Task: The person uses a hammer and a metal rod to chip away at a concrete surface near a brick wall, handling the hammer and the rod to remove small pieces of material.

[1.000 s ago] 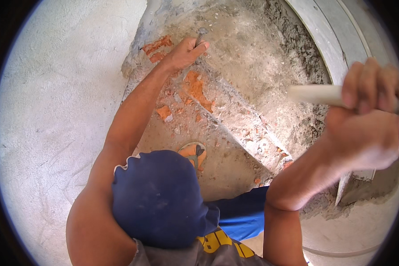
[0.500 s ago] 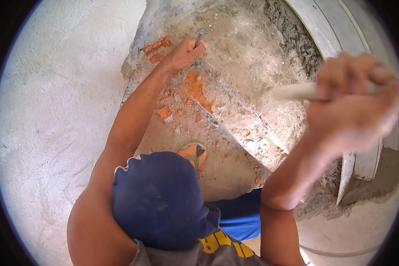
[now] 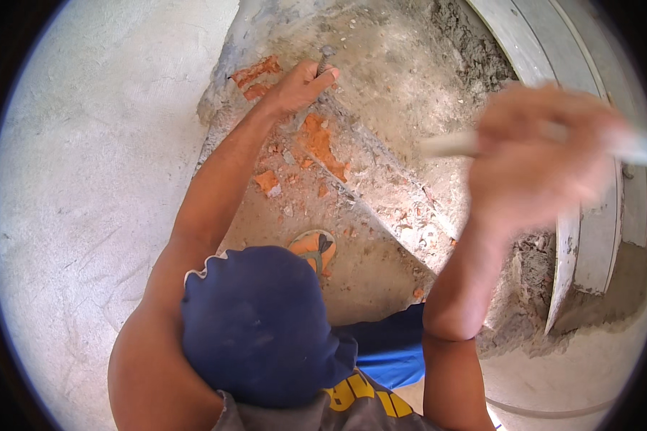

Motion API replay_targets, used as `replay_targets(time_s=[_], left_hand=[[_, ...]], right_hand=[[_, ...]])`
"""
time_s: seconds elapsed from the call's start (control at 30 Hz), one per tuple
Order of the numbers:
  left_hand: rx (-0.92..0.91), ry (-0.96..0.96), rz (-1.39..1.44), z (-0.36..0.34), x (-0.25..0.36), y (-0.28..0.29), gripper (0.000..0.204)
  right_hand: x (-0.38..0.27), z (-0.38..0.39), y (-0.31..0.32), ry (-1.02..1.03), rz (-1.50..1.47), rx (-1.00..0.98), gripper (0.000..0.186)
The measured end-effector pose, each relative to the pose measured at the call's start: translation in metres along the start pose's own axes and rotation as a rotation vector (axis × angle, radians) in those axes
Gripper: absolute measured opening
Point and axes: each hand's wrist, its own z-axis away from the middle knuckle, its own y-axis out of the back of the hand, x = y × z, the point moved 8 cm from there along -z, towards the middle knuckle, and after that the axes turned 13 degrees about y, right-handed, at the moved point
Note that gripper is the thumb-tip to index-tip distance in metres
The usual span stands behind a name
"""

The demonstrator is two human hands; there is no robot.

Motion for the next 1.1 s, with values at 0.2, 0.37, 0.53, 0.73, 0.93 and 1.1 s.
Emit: replay_targets(time_s=[0.2, 0.37, 0.53, 0.73, 0.93, 1.1], left_hand=[[0.006, 0.055, -0.026, -0.008, -0.018, 0.006, 0.045], [-0.001, -0.031, 0.001, 0.003, -0.012, 0.003, 0.043], [0.012, 0.041, -0.046, -0.005, -0.019, -0.001, 0.045], [0.182, 0.009, 0.08, 0.01, -0.047, 0.025, 0.041], [0.255, 0.2, 0.275, 0.051, -0.067, 0.056, 0.045], [0.285, 0.077, 0.52, 0.071, -0.035, 0.053, 0.048]], right_hand=[[0.088, 0.071, -0.049, -0.62, 0.333, -0.8, 0.036], [0.015, -0.003, -0.012, -0.237, -0.503, -0.151, 0.034], [0.063, 0.057, -0.038, -0.232, 0.072, -0.414, 0.03], [0.076, 0.097, -0.032, -0.515, 0.3, -0.634, 0.037], [0.063, 0.17, 0.049, -0.792, 0.096, -0.283, 0.041], [0.055, 0.229, 0.056, -0.955, -0.027, -0.199, 0.037]])
